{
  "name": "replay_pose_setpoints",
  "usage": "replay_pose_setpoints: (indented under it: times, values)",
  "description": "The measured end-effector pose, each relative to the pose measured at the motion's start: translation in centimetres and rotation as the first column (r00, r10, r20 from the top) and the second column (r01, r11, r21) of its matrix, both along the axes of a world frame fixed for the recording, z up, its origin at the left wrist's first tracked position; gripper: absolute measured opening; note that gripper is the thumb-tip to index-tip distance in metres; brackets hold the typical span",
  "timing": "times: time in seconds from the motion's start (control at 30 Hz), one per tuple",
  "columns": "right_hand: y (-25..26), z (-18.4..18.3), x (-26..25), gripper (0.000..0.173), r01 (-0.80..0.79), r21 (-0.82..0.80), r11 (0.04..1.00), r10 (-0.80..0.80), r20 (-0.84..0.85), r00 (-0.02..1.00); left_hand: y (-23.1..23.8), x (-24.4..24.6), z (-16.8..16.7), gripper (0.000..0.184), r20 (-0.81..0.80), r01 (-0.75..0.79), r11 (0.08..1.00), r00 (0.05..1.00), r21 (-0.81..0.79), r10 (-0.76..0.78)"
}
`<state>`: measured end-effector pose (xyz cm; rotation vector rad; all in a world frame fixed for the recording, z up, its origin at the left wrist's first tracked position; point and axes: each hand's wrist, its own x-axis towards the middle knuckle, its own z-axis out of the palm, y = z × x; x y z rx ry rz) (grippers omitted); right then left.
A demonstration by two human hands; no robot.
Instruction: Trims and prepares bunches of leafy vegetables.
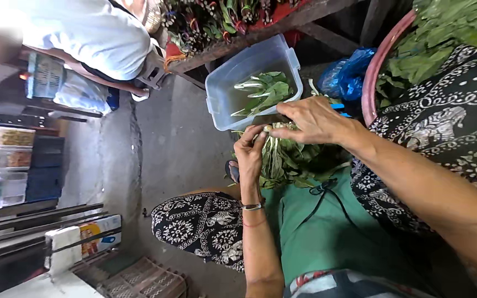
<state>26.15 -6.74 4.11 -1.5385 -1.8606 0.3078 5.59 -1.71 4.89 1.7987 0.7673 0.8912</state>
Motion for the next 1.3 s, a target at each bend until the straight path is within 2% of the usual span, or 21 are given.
replay_pose_setpoints:
  times: [0.07, 0.23, 0.37, 0.53, 0.63, 0.7, 0.83, 0.93, 1.1, 1.2, 1.3]
  values:
    - [-0.1, 0.1, -0.1, 0.059, -0.009, 0.087, 0.996, 0.009, -0.006, 1.0, -0.2, 0.2, 0.7, 0.016, -0.003, -0.011, 0.996, 1.0, 0.086, 0.011]
    - [-0.2, 0.3, -0.3, 0.056, -0.004, 0.194, 0.981, 0.001, 0.013, 1.0, -0.5, 0.5, 1.9, 0.013, -0.065, -0.018, 0.985, 0.997, 0.173, 0.029]
    - [-0.4, 0.3, -0.4, 0.053, -0.012, 0.199, 0.98, 0.012, 0.003, 1.0, -0.5, 0.4, 2.1, 0.012, -0.087, 0.002, 0.978, 0.996, 0.208, 0.017]
    - [-0.3, 0.0, -0.5, 0.056, -0.037, 0.144, 0.989, 0.047, -0.068, 0.997, -0.5, 0.2, 2.4, 0.011, -0.089, 0.016, 0.988, 0.996, 0.151, -0.003]
    - [-0.2, -0.3, -0.5, 0.057, -0.062, 0.109, 0.992, 0.076, -0.125, 0.989, -0.5, -0.1, 3.1, 0.012, -0.129, 0.025, 0.998, 0.991, 0.06, -0.017]
    - [-0.1, -0.3, -0.6, 0.055, -0.071, 0.093, 0.993, 0.084, -0.145, 0.986, -0.6, -0.4, 3.6, 0.014, -0.126, 0.041, 0.998, 0.991, -0.057, -0.048]
    - [-0.1, -0.4, -0.5, 0.054, -0.072, 0.069, 0.995, 0.081, -0.132, 0.988, -0.8, -0.3, 3.7, 0.016, -0.06, 0.042, 0.946, 0.996, -0.322, -0.065]
    - [-0.2, -0.4, -0.4, 0.056, -0.04, 0.029, 0.999, 0.044, -0.146, 0.988, -0.7, -0.1, 3.2, 0.019, -0.008, 0.047, 0.912, 0.998, -0.406, -0.055]
    - [0.0, 0.3, 0.9, 0.054, -0.109, -0.06, 0.992, 0.089, -0.277, 0.957, -0.2, -0.3, 2.9, 0.025, 0.195, 0.086, 0.72, 0.978, -0.688, 0.07]
    - [0.0, 0.8, 1.7, 0.064, -0.1, -0.167, 0.981, 0.042, -0.318, 0.947, 0.3, -0.8, 2.3, 0.027, 0.28, 0.145, 0.656, 0.954, -0.741, 0.105]
    - [0.2, 0.9, 2.2, 0.056, -0.082, -0.177, 0.981, 0.042, -0.221, 0.974, 0.4, -0.6, 2.2, 0.026, 0.293, 0.153, 0.648, 0.949, -0.746, 0.113]
